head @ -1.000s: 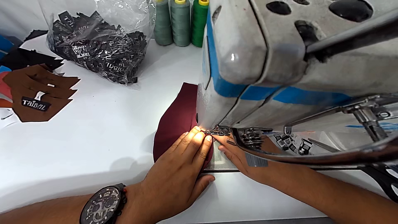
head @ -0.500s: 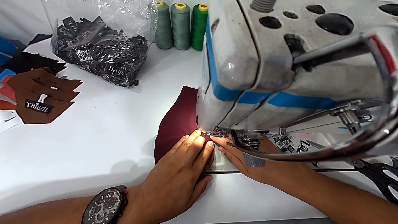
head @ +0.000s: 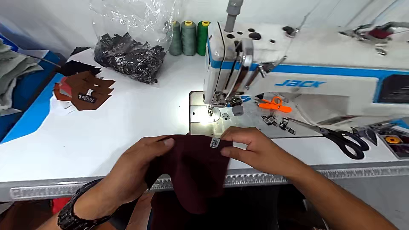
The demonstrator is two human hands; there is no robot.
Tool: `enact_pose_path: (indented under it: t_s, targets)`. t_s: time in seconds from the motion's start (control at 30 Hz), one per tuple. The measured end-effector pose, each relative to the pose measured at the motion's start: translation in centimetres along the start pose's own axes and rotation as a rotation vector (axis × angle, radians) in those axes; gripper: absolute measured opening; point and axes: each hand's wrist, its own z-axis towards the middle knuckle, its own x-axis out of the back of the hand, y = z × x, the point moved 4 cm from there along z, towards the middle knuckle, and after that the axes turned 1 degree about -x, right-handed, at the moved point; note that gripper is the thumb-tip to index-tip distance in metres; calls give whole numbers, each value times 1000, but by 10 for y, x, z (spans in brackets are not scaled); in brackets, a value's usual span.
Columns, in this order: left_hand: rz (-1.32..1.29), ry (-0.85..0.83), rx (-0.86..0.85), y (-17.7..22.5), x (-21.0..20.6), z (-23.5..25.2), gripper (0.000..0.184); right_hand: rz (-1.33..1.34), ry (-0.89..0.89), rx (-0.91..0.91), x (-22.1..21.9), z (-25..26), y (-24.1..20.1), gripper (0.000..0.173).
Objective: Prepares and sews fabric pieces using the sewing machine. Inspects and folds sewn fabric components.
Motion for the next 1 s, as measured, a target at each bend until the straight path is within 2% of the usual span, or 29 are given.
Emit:
enact_pose_path:
  t_s: [0.07, 0.17, 0.27, 0.37, 0.43, 0.5, 0.63, 0.73, 0.8, 0.87, 0.93, 1.0]
  targets:
    - [-88, 17, 43, 2, 0, -19, 31, 74, -2, -18, 3, -12, -26, 23]
    - [-10, -120, -19, 6, -11, -38, 30, 37, -13, -25, 7, -36, -55, 23]
    - [362, -219, -269, 10, -29, -46, 26, -99, -26, -29, 15, -77, -71, 20]
    - [740, -200, -464, -11, -55, -46, 16, -255, -10, -129, 20, -157, -69, 18]
    - [769, -256, -496, -42, -82, -34, 19, -251, 65, -278, 21, -233, -64, 16]
    - [782, -375, -543, -73, -130, -16, 21, -194, 223, -493, 19, -319, -66, 15]
    - [725, -704, -613, -165, -268, 33, 15, -169, 602, -943, 1, -494, -74, 13]
    - [684, -879, -554, -242, -373, 49, 12, -339, 734, -1199, -11, -593, -79, 14]
    - [700, -945, -531, -273, -421, 33, 11, -454, 803, -1304, -11, -638, -92, 15]
    - [728, -976, -594, -291, -445, 9, 10, -514, 858, -1344, -16, -662, -107, 15]
    - [779, -1035, -625, -312, -447, -15, 9, -521, 839, -1336, -36, -674, -113, 15]
    - [875, -1110, -612, -339, -440, -33, 10, -549, 745, -1298, -63, -680, -108, 11]
